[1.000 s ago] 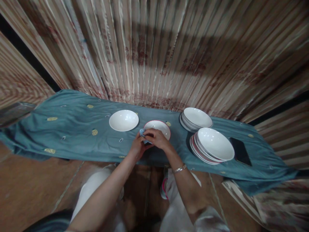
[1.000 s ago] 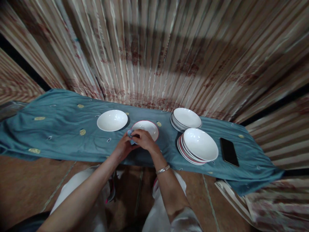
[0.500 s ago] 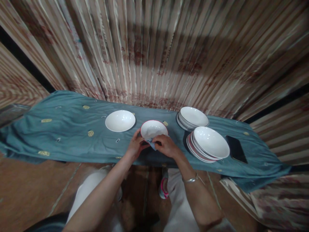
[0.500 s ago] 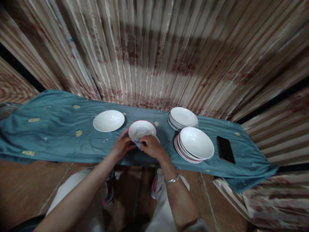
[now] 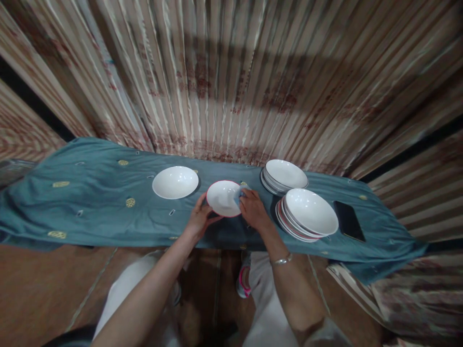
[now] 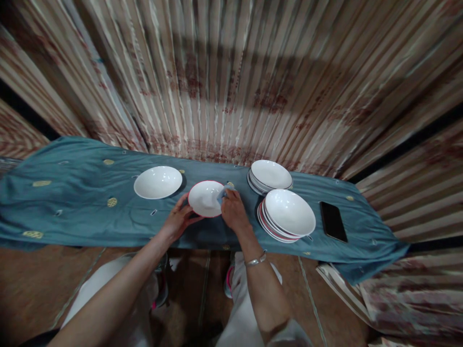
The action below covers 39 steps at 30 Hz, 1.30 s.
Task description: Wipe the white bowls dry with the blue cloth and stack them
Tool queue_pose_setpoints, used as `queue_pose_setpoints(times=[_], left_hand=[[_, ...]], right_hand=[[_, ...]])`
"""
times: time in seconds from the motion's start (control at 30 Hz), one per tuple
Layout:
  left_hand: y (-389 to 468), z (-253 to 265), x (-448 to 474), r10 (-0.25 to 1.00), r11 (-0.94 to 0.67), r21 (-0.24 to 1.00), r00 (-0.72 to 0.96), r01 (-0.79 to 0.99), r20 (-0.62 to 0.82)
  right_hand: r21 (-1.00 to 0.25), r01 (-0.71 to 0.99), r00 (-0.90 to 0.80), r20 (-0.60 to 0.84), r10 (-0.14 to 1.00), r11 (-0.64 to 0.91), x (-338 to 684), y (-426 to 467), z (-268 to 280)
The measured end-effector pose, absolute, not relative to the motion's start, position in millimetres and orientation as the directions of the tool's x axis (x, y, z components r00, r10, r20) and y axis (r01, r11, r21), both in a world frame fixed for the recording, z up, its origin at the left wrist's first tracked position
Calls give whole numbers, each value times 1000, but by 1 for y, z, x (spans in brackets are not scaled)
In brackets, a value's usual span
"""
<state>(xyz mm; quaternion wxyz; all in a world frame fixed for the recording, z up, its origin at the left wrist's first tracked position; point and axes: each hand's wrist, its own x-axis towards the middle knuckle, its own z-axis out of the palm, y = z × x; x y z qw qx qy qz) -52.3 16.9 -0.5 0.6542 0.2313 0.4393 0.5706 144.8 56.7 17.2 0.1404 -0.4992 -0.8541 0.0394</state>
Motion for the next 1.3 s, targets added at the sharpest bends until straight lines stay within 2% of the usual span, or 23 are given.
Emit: queue_pose_setpoints(times=[0.23,0.47,0.67,0.87,1.1,1.3], left_hand=[[16,3,-50,952,233,802,-37,-550,-302],[15,0,-50,953,230,800,-41,-555,-302],[17,-7,-51,959,212,800,-38,-562,-281],[17,-10,-51,959,206,800,-44,-563,-278],[16,-10,-51,958,208,800,-47,-563,-282],[15,-7,-50,954,219,797,-49,-563,-297]], right_hand=[[-187,844,-460,228,858,502,134,79,14],[-224,845,-439,228,869,486,110,95,7],[-271,837,-447,165,879,476,89,91,8],[-337,795,-501,101,859,504,77,85,8],[-500,672,-576,109,810,546,83,87,-3],[-585,600,-624,85,777,546,90,90,-1]])
